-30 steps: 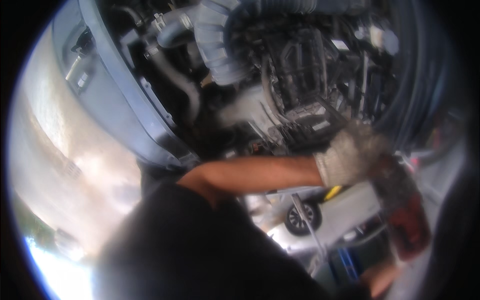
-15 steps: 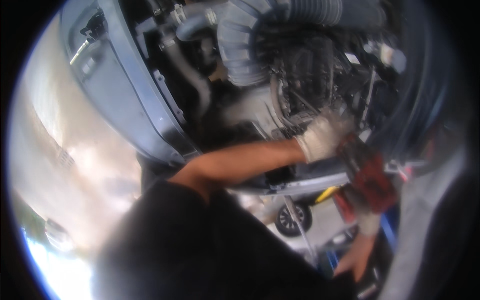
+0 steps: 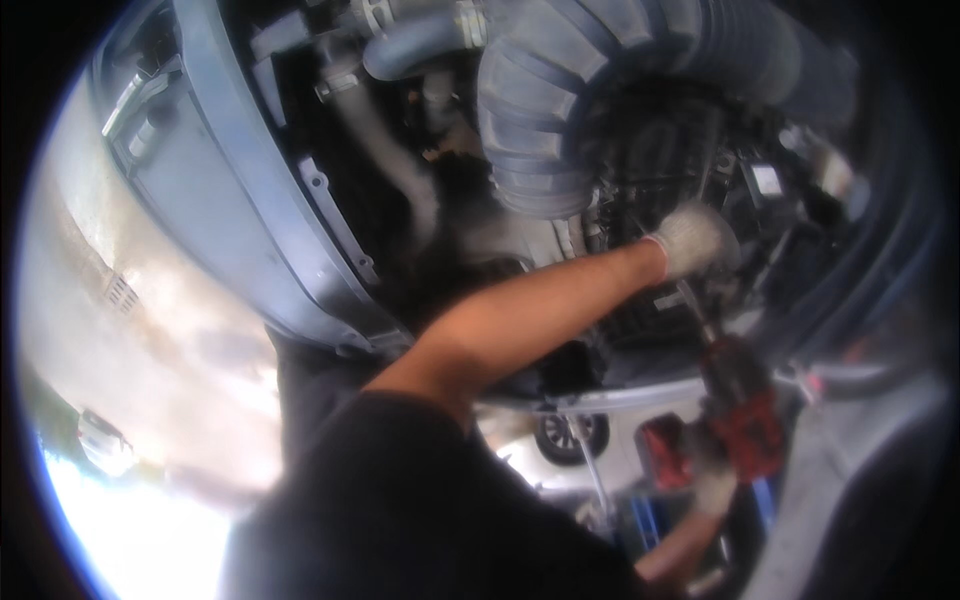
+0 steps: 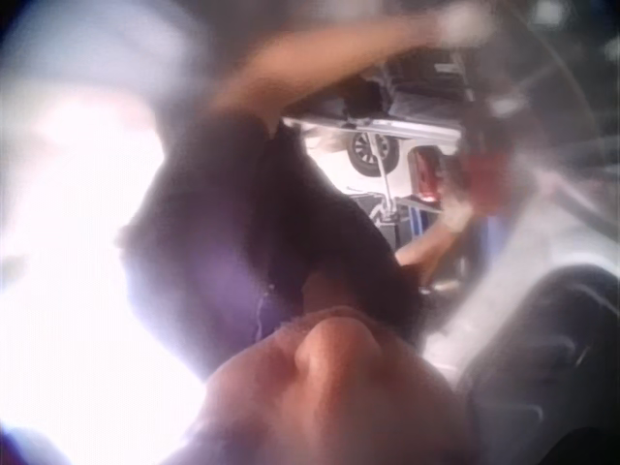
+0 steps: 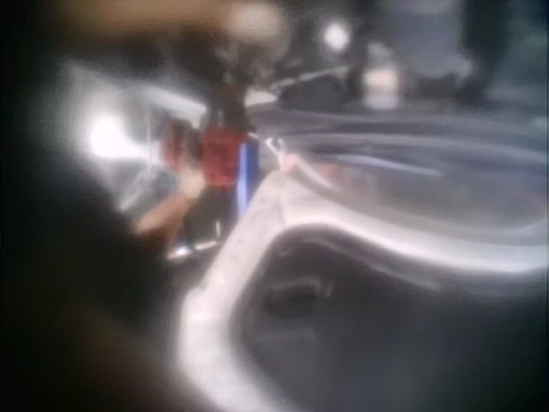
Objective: The person removes a car battery from the engine bay, then installs a new battery and secures it with a power tool. The person also connects the battery terminals and adjusts the battery tray.
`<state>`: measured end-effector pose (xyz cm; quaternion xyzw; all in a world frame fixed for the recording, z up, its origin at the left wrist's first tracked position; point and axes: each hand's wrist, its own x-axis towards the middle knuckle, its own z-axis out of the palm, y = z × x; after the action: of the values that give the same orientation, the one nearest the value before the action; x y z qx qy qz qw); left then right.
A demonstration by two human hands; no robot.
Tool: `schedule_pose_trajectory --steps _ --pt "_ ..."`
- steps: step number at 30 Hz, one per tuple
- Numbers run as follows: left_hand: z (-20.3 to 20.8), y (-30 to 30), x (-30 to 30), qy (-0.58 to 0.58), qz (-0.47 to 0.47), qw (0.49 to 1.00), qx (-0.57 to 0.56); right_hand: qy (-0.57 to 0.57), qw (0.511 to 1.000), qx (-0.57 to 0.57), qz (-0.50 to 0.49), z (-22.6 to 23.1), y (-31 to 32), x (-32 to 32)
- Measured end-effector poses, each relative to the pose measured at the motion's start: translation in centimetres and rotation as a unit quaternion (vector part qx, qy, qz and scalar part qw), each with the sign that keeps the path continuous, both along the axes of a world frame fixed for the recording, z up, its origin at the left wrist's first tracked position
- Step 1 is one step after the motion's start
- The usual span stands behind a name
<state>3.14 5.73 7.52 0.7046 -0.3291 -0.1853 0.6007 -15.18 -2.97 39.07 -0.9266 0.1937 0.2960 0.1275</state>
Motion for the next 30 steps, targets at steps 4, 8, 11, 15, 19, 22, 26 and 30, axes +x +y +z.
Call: schedule_pose_trajectory --steps 4,8,11,15,19,22,26,30 --pt "-3.6 -3.0 0.6 0.021 -0.064 0.992 0.105 0.004 1.0 -0.006 -0.021 0.3 0.1 -0.9" --pt "-6.9 -6.8 0.9 0.059 0.037 0.992 0.11 0.004 0.999 -0.003 -0.044 0.1 0.1 -1.9" --pt "-8.2 -10.5 0.6 0.231 0.069 0.964 0.107 0.008 0.999 0.002 -0.05 0.0 0.0 -2.5" --pt "-11.8 -13.5 0.7 0.225 0.078 0.971 0.033 -0.001 0.998 0.007 -0.061 -0.2 -0.3 -3.1" --pt "-13.6 -13.9 0.4 0.346 0.016 0.938 0.0 -0.005 0.998 0.014 -0.065 -0.4 -0.3 -3.8" --pt "-11.9 -12.9 0.5 0.591 -0.007 0.788 -0.175 -0.008 0.997 0.019 -0.071 -0.7 -0.4 -4.3" --pt "-6.4 -8.5 -0.2 -0.003 -0.016 0.994 0.111 -0.018 0.996 0.026 -0.082 -1.1 -1.0 -5.2" --pt "-0.9 -1.2 -0.8 0.32 0.092 0.935 0.124 -0.03 0.995 0.031 -0.093 -1.8 -1.5 -6.1"
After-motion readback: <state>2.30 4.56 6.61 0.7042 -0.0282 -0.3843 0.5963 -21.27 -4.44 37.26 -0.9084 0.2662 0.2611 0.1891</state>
